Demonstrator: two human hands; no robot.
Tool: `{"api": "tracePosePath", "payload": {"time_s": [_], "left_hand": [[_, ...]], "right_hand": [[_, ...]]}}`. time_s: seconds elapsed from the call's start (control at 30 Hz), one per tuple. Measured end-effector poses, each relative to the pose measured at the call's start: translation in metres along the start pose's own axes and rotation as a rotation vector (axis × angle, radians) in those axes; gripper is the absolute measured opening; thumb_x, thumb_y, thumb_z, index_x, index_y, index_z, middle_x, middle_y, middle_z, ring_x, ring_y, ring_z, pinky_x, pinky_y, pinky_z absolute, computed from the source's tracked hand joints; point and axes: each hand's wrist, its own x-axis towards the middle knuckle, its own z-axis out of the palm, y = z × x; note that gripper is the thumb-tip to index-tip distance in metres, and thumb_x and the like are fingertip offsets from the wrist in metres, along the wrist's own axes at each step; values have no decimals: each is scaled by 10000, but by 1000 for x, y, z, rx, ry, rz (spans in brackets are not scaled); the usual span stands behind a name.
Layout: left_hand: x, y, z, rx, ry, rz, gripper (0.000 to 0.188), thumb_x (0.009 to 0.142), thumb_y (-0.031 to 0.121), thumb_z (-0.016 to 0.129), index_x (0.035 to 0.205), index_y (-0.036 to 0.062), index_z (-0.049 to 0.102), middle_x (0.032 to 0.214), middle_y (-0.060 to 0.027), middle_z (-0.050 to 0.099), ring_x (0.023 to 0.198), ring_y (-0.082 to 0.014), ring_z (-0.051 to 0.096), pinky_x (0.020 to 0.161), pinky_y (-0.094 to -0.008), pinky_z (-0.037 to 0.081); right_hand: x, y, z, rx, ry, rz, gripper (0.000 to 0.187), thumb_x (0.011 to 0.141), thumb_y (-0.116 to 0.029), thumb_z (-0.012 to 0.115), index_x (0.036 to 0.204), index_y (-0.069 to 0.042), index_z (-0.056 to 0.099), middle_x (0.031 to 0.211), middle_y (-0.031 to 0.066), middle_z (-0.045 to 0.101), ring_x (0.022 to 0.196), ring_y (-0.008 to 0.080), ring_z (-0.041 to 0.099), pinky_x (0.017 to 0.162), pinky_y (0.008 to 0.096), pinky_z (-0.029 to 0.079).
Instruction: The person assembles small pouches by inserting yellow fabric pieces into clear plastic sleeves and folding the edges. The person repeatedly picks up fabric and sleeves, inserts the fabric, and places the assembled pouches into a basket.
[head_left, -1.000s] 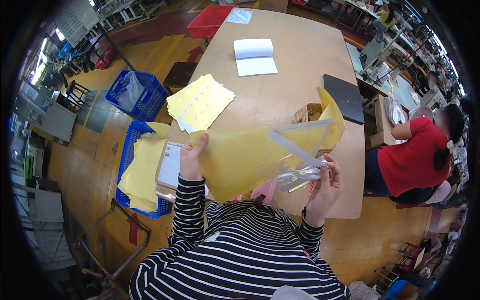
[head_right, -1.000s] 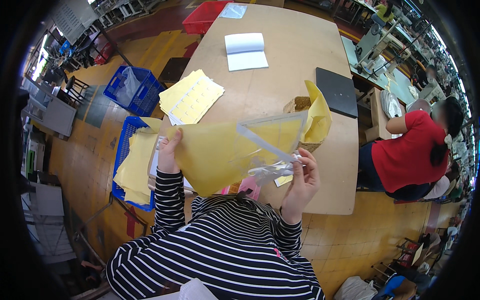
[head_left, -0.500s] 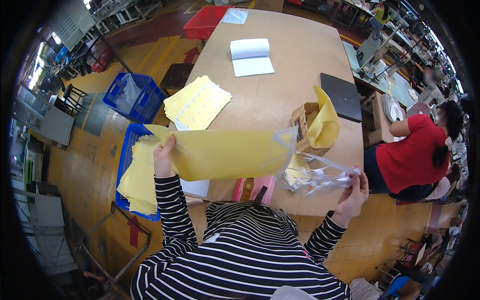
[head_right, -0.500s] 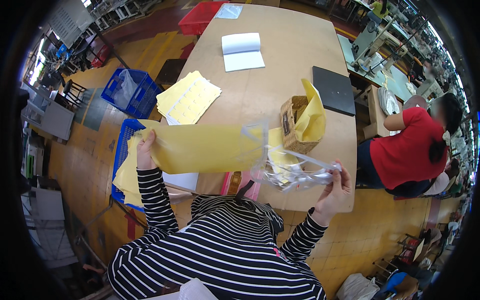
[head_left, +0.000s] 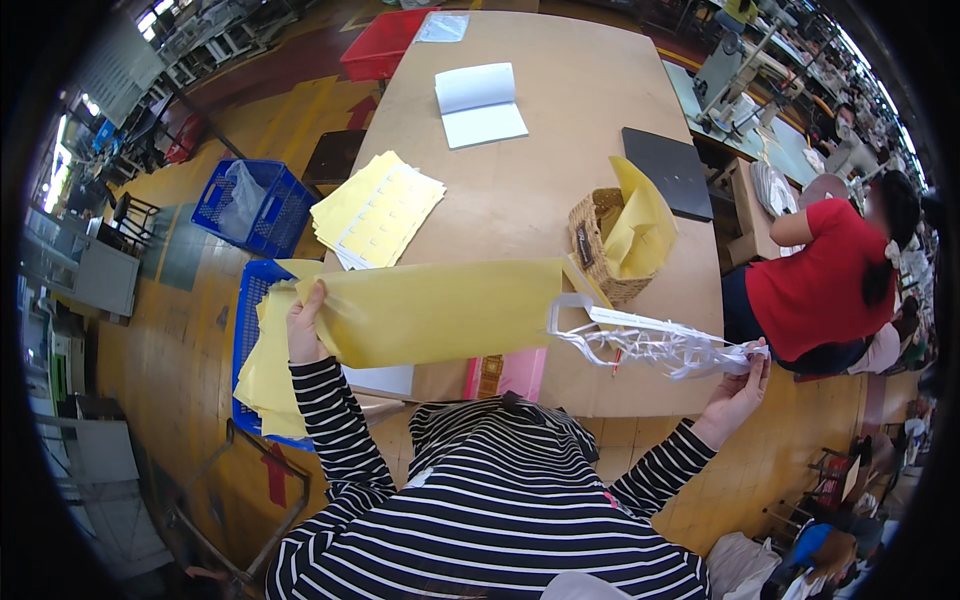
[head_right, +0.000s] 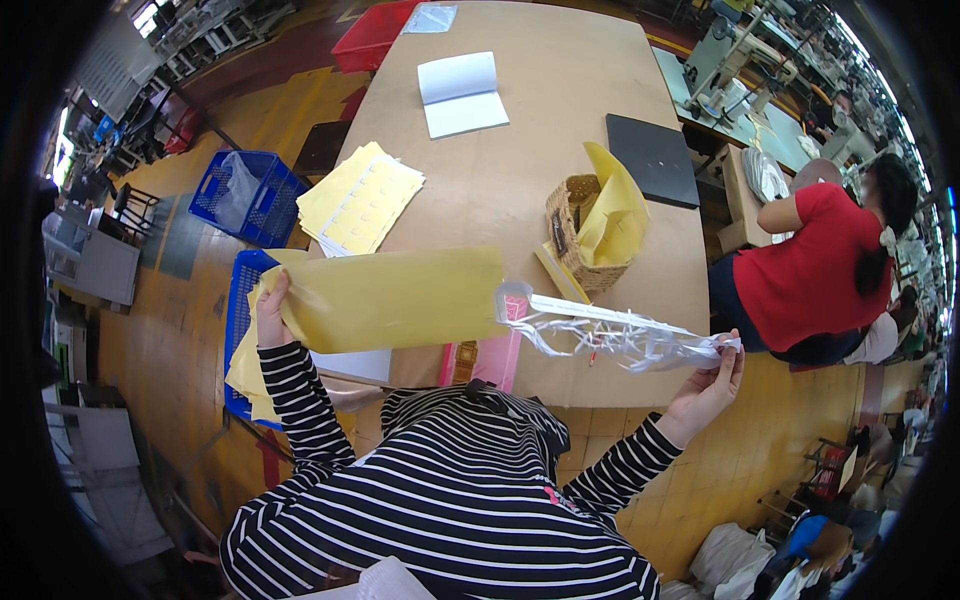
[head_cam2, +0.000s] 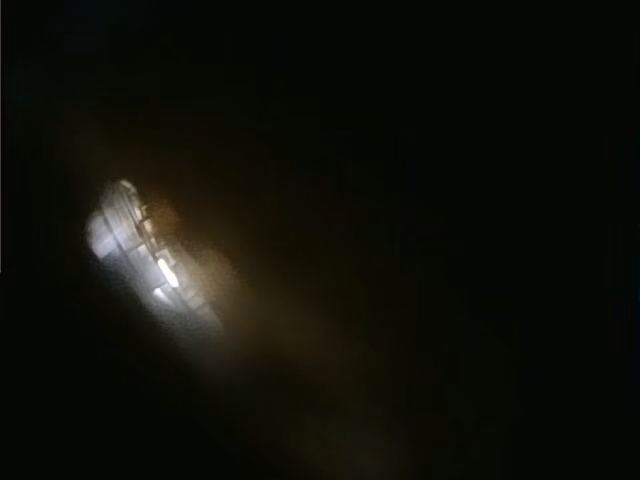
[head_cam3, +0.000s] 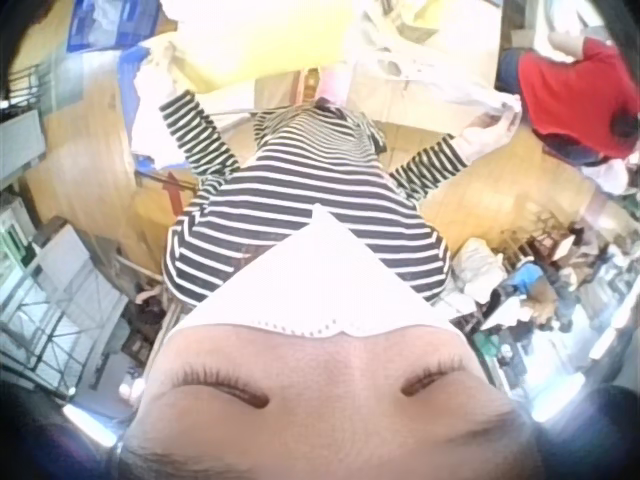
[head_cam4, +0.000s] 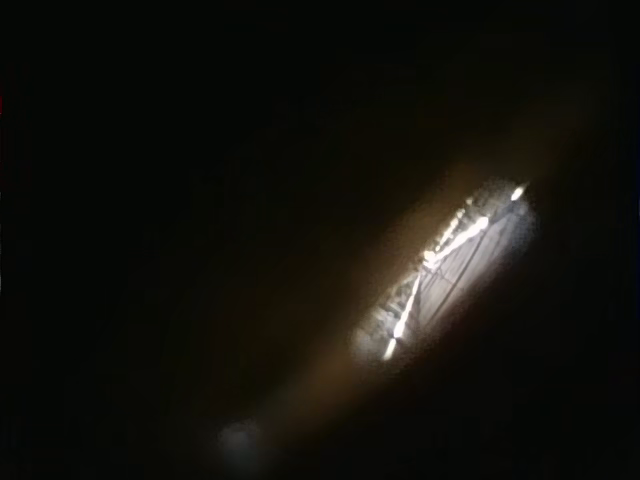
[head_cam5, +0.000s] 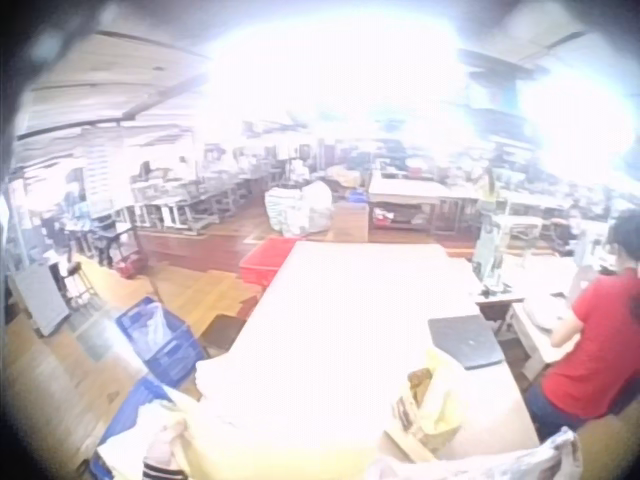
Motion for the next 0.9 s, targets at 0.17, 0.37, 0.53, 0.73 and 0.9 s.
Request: {"api": "tracePosePath", "payload": {"time_s": [0.17,0.37,0.53,0.73,0.9], "left_hand": [[-1,-7,14,8,-58,-22,209,897,182,628,991,-4,624,961,-90,669,820,-160,649,751,-267,517],[0,-13,26,8,-116,-59,219,903,188,620,992,-12,622,974,-99,669,846,-165,649,774,-273,512],[3,-17,27,15,-150,-98,250,907,191,615,1061,-4,589,1016,-104,658,885,-174,643,801,-287,508],[7,-7,15,5,-142,18,236,916,173,597,1089,14,578,1051,-82,650,925,-173,636,818,-292,508],[6,-5,15,51,-103,-16,224,920,166,590,1086,16,581,1058,-78,649,927,-166,637,818,-292,511]], "right_hand": [[6,-12,-24,-50,67,-46,229,906,-67,579,1117,18,550,1157,125,612,965,156,614,861,270,526],[6,-28,-43,-105,165,-152,220,909,-53,569,1110,35,562,1075,128,628,924,152,609,836,248,511],[4,-34,-58,-168,217,-263,222,909,-59,568,1106,45,574,1034,121,635,908,158,607,810,237,501],[10,-35,-80,-235,428,-400,229,902,-78,579,1096,43,592,1013,118,640,896,164,610,805,263,500],[30,45,-113,-806,446,-452,170,878,-82,609,996,33,650,971,128,669,872,197,635,794,316,500]]}}
